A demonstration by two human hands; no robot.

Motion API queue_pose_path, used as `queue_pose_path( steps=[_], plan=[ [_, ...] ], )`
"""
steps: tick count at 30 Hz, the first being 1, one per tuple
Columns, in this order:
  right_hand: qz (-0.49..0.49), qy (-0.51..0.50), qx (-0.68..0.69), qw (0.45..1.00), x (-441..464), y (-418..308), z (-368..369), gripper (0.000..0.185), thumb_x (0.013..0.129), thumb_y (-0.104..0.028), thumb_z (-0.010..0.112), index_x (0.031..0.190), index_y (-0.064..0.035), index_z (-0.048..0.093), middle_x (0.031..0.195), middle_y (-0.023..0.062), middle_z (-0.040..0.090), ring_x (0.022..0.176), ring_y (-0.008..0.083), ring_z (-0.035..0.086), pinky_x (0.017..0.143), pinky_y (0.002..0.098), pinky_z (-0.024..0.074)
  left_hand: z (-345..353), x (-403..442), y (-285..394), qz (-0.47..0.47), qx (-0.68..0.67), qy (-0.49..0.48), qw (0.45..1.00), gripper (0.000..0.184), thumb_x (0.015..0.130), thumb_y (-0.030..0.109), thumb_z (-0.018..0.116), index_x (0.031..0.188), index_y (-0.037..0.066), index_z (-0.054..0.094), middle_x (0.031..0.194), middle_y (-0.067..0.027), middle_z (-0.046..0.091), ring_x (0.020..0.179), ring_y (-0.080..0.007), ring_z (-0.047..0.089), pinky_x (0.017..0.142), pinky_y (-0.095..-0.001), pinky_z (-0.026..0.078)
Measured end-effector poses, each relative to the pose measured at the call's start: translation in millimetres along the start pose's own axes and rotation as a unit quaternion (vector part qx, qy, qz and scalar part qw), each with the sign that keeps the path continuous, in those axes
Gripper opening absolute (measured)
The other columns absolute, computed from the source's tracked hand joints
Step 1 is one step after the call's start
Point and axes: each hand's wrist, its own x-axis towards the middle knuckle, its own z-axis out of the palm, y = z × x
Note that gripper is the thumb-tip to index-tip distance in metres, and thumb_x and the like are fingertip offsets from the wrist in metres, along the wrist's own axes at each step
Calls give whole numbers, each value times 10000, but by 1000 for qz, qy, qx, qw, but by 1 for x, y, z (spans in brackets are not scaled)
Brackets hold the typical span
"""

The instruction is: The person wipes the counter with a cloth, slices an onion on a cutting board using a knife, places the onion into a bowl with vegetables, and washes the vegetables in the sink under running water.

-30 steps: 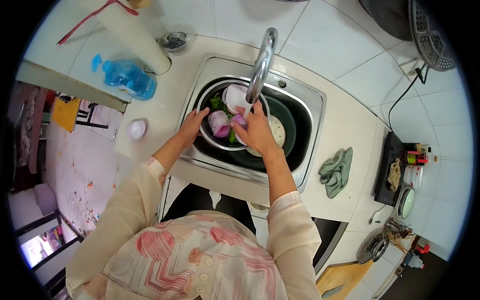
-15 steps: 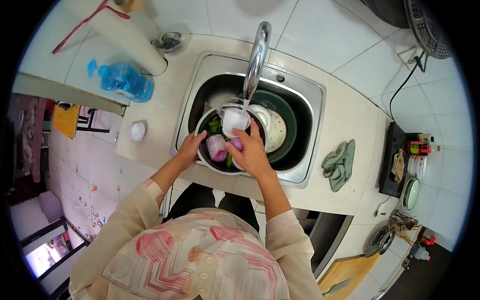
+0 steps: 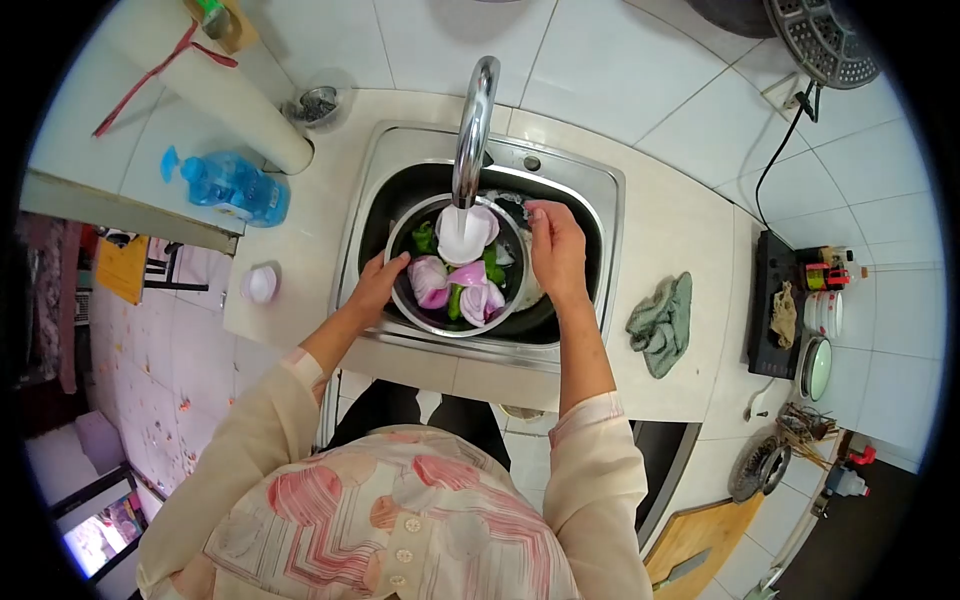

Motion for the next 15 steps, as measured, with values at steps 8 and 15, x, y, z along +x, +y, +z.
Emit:
queue_pose_path(
  steps=[8,15],
  plan=[
    [-53,-74,-18,996,62,-4,29,234,896,-108,542,1107,-20,592,930,149,634,726,188,625,669,298,500,-8,-13,-1,-17,-23,44,999,381,930,286,531,1193,10,523,1104,-67,602,987,-142,569,876,-274,445],
    [-119,-180,-199,956,98,0,50,297,818,-150,578,1092,-38,561,907,179,592,796,312,579,739,388,474,-16,-14,-12,3,-53,9,999,388,932,276,524,1211,8,502,1117,-78,597,1002,-159,569,901,-300,452]
  ],
)
